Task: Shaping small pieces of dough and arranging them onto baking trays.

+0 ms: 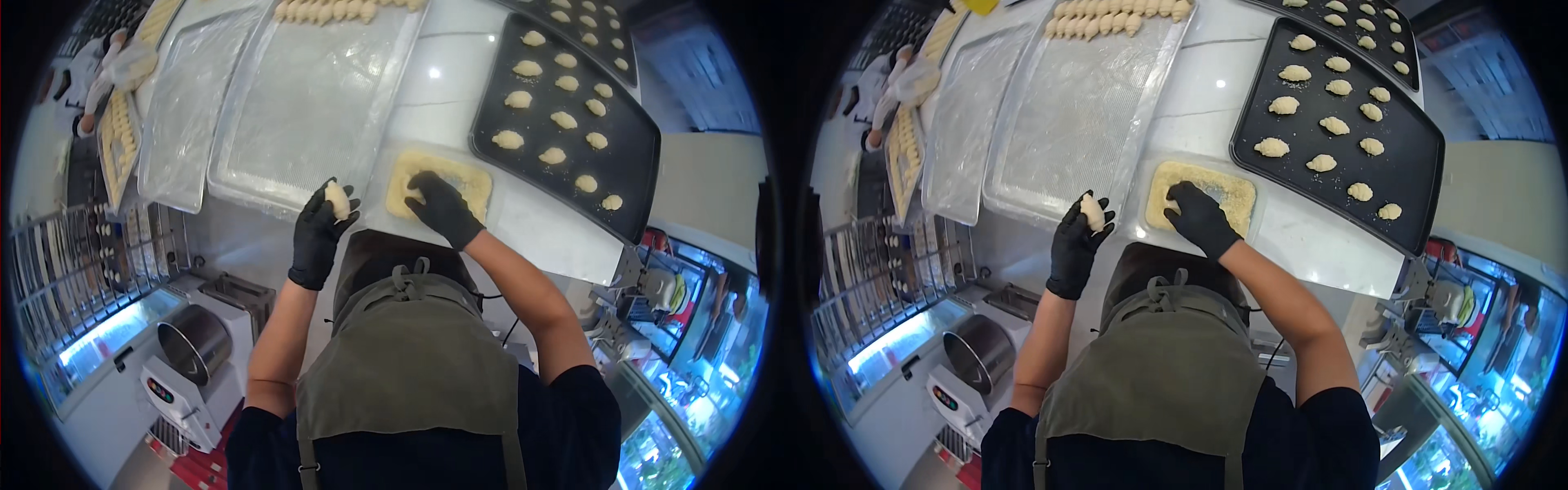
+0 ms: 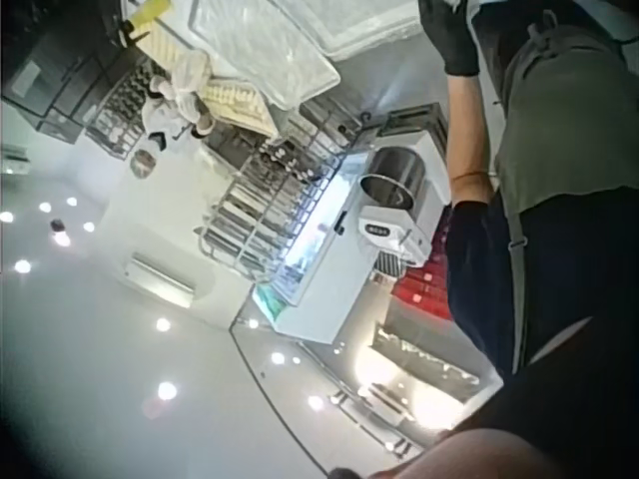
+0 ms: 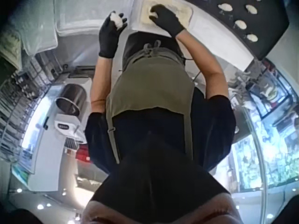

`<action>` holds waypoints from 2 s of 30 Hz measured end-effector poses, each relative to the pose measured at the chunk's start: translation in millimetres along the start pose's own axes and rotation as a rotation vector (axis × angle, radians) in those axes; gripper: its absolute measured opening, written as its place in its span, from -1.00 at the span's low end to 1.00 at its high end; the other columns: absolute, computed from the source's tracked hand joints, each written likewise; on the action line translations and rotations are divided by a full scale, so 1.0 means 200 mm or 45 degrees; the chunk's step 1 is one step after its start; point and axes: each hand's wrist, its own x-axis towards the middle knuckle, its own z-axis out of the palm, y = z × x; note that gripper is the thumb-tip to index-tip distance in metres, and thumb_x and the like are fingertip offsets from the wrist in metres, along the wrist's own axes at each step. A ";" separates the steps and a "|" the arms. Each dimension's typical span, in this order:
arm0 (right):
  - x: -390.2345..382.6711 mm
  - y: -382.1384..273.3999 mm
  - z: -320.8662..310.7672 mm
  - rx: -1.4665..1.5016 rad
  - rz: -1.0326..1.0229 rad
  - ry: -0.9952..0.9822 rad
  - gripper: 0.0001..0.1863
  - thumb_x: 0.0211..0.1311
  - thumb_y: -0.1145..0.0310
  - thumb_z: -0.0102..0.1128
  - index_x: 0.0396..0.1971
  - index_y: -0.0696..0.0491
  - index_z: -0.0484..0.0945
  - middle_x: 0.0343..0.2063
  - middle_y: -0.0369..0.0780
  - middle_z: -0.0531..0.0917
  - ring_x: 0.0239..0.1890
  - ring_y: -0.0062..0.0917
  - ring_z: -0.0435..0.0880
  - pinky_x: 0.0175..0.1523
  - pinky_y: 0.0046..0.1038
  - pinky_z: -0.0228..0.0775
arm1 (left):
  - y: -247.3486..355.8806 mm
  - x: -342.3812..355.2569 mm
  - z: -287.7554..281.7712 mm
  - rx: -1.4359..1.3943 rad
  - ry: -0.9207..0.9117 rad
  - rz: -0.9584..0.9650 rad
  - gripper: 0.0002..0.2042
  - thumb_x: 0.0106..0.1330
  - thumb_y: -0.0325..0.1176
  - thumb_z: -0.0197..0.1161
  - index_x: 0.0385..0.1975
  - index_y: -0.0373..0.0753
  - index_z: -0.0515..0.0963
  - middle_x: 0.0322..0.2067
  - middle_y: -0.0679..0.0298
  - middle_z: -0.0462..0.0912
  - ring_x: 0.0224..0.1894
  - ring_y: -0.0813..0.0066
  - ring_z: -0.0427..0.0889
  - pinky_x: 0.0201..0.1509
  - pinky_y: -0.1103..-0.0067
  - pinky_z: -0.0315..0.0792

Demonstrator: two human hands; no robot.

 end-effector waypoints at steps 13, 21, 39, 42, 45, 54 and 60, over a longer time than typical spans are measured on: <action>0.02 0.01 0.02 0.053 -0.227 0.020 -0.64 -0.03 0.43 0.35 -0.14 0.09 0.64 -0.29 -0.15 0.67 -0.28 -0.26 0.62 -0.12 -0.36 0.49 | -0.40 0.11 0.08 -0.067 -0.164 0.182 -0.54 0.47 -0.42 0.06 0.34 -0.36 0.25 0.16 -0.03 0.51 0.14 0.12 0.59 0.23 0.43 0.50; 0.05 0.04 -0.04 -0.164 -0.155 -0.144 -0.68 0.03 0.38 0.31 -0.15 0.06 0.67 -0.24 -0.15 0.69 -0.24 -0.26 0.64 -0.10 -0.35 0.49 | -0.43 0.16 0.04 0.428 -0.293 0.378 -0.55 0.49 -0.41 0.03 0.35 -0.34 0.25 0.20 -0.03 0.48 0.20 0.19 0.54 0.29 0.41 0.44; 0.02 -0.03 -0.03 -0.097 -0.077 -0.222 -0.62 0.00 0.42 0.32 -0.10 0.08 0.65 -0.17 -0.15 0.69 -0.17 -0.23 0.64 -0.01 -0.32 0.48 | -0.38 0.14 0.04 -0.207 -0.349 0.073 -0.53 0.48 -0.45 0.02 0.38 -0.32 0.21 0.25 -0.04 0.43 0.21 0.19 0.52 0.30 0.43 0.41; 0.01 -0.05 -0.05 0.006 -0.112 -0.294 -0.63 -0.01 0.45 0.31 -0.10 0.08 0.65 -0.17 -0.16 0.69 -0.17 -0.22 0.63 -0.01 -0.31 0.48 | -0.38 0.14 0.04 -0.229 -0.365 0.080 -0.52 0.47 -0.47 0.03 0.38 -0.32 0.20 0.26 -0.04 0.42 0.21 0.18 0.52 0.30 0.43 0.41; -0.08 0.04 -0.10 -0.062 -0.131 -0.199 -0.63 0.01 0.52 0.28 -0.10 0.12 0.64 -0.19 -0.14 0.68 -0.18 -0.25 0.63 -0.02 -0.34 0.49 | -0.32 0.11 0.08 -0.136 -0.297 0.075 -0.51 0.42 -0.51 0.08 0.35 -0.32 0.26 0.20 -0.02 0.49 0.15 0.22 0.56 0.27 0.46 0.42; -0.47 -0.20 -0.49 1.479 0.553 0.447 -0.54 0.15 0.62 0.12 0.11 0.28 0.47 -0.15 -0.07 0.62 -0.13 -0.39 0.60 0.05 -0.45 0.52 | -0.16 0.19 0.29 1.122 -0.734 0.389 -0.58 0.26 -0.46 0.25 0.15 -0.28 0.49 -0.02 0.13 0.62 -0.09 0.30 0.63 0.01 0.52 0.50; -0.61 -0.21 -0.52 1.812 0.305 0.769 -0.48 0.22 0.59 0.07 0.23 0.26 0.35 -0.05 -0.06 0.62 -0.03 -0.37 0.60 0.16 -0.40 0.50 | -0.52 0.37 0.47 1.771 -1.007 0.683 -0.60 0.17 -0.33 0.35 0.03 -0.26 0.57 -0.16 0.20 0.63 -0.21 0.27 0.63 -0.07 0.50 0.51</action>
